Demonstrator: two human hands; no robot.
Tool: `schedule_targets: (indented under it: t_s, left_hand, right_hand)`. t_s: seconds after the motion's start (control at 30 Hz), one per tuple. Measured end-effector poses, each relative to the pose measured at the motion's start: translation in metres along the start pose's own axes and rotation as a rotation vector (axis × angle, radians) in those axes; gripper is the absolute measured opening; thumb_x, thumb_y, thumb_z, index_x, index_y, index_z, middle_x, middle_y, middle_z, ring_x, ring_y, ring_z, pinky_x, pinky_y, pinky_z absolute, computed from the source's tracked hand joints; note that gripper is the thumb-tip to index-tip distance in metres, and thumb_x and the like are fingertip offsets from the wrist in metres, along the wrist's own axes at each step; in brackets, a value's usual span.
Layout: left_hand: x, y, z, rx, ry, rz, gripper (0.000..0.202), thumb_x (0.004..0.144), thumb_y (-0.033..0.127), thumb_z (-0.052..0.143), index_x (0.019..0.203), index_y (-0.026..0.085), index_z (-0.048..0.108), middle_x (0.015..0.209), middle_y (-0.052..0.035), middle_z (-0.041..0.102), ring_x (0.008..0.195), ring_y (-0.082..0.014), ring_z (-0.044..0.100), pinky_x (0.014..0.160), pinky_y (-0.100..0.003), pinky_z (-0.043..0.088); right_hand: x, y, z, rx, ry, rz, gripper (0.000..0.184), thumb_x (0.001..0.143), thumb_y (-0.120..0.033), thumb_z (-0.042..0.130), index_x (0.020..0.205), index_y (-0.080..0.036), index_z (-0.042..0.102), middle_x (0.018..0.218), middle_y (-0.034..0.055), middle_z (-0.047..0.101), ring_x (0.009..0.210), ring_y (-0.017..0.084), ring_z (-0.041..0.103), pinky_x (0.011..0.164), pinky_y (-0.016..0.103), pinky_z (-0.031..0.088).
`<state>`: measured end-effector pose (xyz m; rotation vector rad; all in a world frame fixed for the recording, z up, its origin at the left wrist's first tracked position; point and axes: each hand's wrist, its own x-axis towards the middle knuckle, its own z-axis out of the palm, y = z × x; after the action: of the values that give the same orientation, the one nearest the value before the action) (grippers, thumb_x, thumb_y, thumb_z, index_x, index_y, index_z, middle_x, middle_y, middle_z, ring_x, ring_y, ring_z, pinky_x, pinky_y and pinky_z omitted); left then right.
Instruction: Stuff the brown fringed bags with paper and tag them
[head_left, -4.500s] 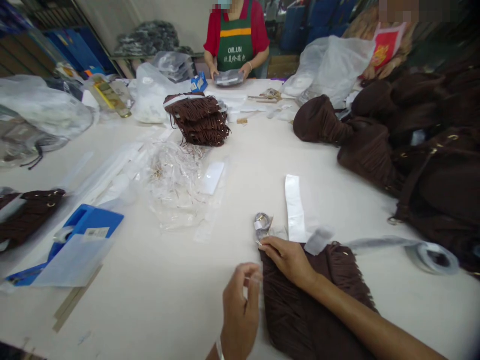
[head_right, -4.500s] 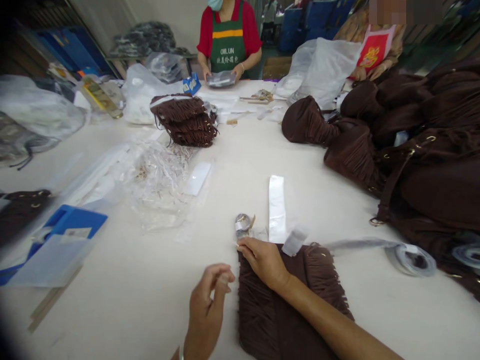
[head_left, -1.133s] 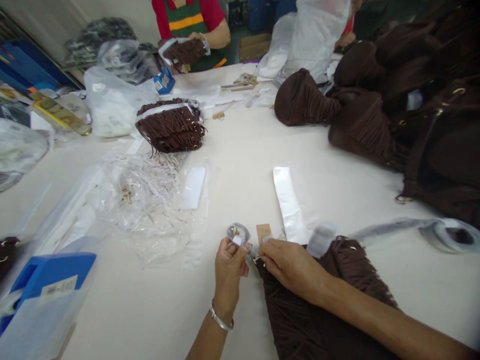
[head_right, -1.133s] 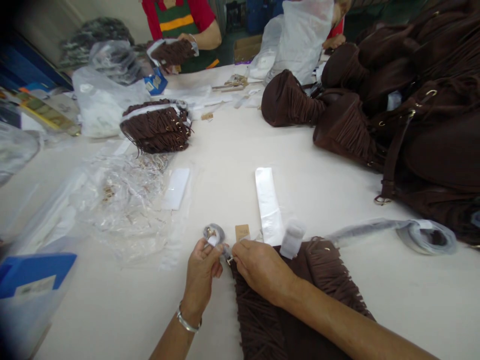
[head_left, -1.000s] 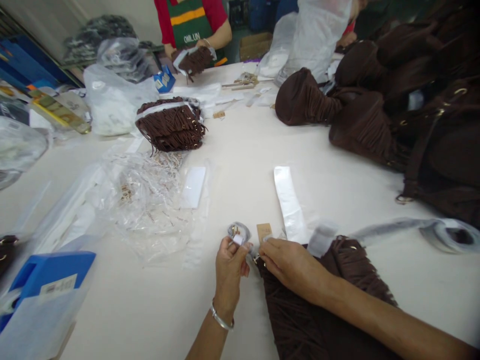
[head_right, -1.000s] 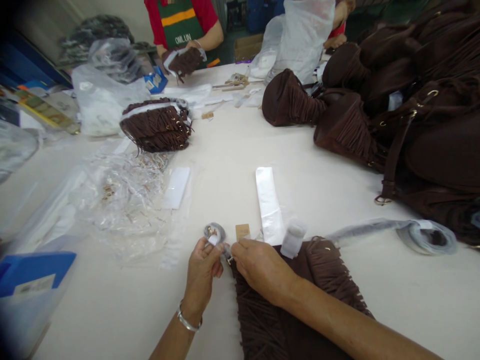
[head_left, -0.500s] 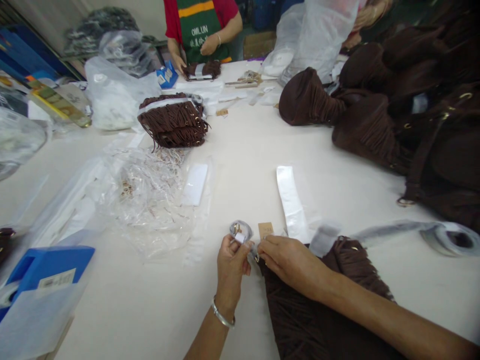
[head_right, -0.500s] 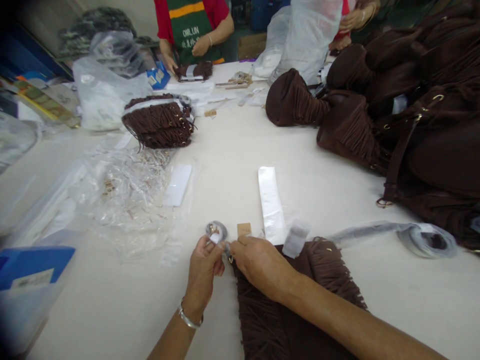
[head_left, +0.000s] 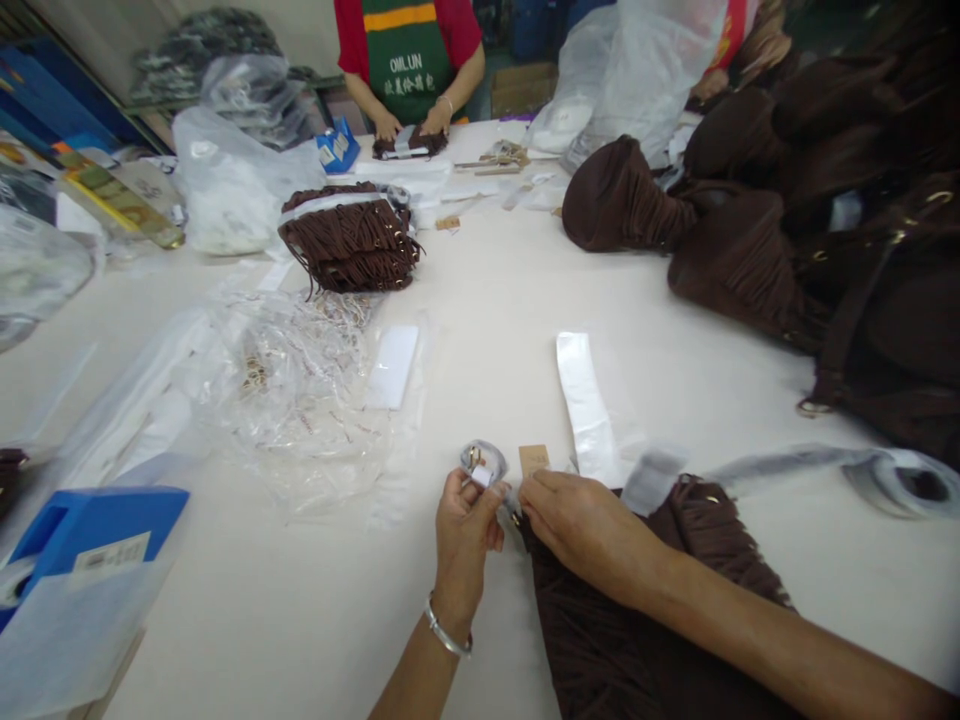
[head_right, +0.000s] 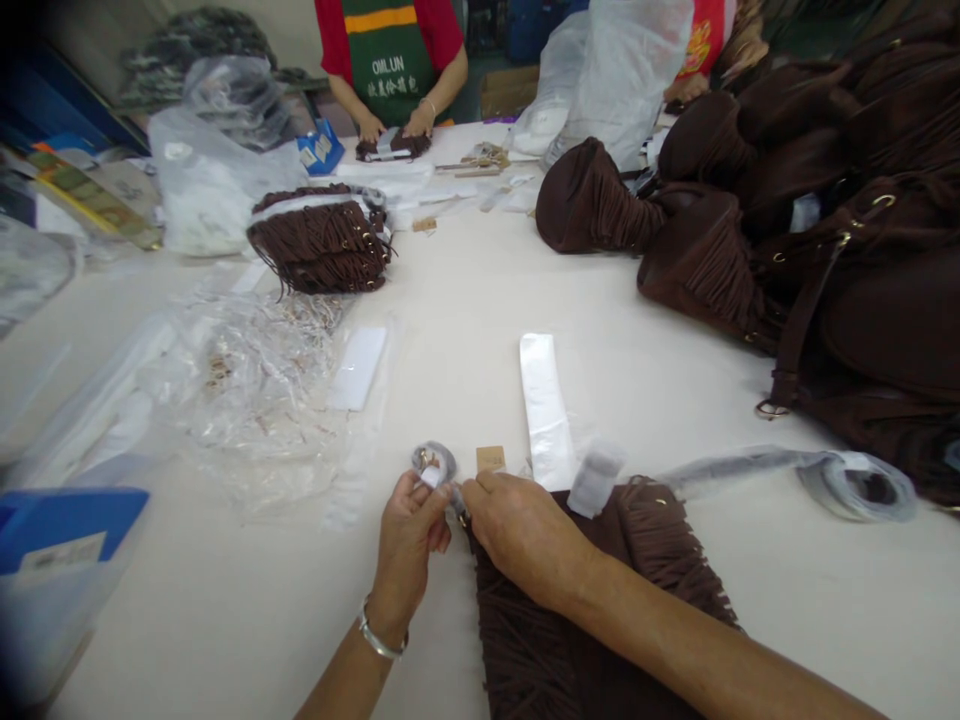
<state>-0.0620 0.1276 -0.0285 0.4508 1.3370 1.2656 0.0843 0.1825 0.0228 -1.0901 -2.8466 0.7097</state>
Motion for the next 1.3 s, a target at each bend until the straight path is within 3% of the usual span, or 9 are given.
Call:
schedule_targets:
  t_s: [0.73, 1.17, 1.3]
  left_hand:
    - [0.001, -0.002, -0.001, -0.032, 0.004, 0.009, 0.037, 0.079, 0.039, 0.07, 0.1, 0.02, 0.047, 0.07, 0.0079, 0.054, 0.037, -0.0015, 0.032, 0.036, -0.018, 0.032]
    - [0.001, -0.006, -0.004, -0.025, 0.016, 0.041, 0.035, 0.08, 0.039, 0.068, 0.1, 0.02, 0.047, 0.074, 0.0068, 0.056, 0.038, -0.0007, 0.032, 0.036, -0.017, 0.032]
    - [0.004, -0.012, -0.002, 0.043, 0.08, 0.072, 0.038, 0.079, 0.041, 0.068, 0.103, 0.02, 0.048, 0.076, 0.0056, 0.056, 0.039, -0.0021, 0.039, 0.034, -0.017, 0.034]
  right_hand:
    - [-0.001, 0.002, -0.001, 0.142, -0.02, 0.028, 0.016, 0.094, -0.017, 0.042, 0.087, -0.018, 0.057, 0.081, 0.0027, 0.06, 0.074, 0.015, 0.057, 0.067, 0.026, 0.038]
    - [-0.001, 0.006, 0.011, 0.151, -0.024, 0.07, 0.017, 0.096, -0.022, 0.044, 0.09, -0.02, 0.06, 0.083, 0.0012, 0.06, 0.076, 0.015, 0.058, 0.069, 0.026, 0.039]
    - [-0.002, 0.007, 0.017, 0.196, -0.012, 0.118, 0.018, 0.095, -0.022, 0.046, 0.092, -0.021, 0.063, 0.087, 0.0013, 0.06, 0.08, 0.015, 0.059, 0.073, 0.026, 0.042]
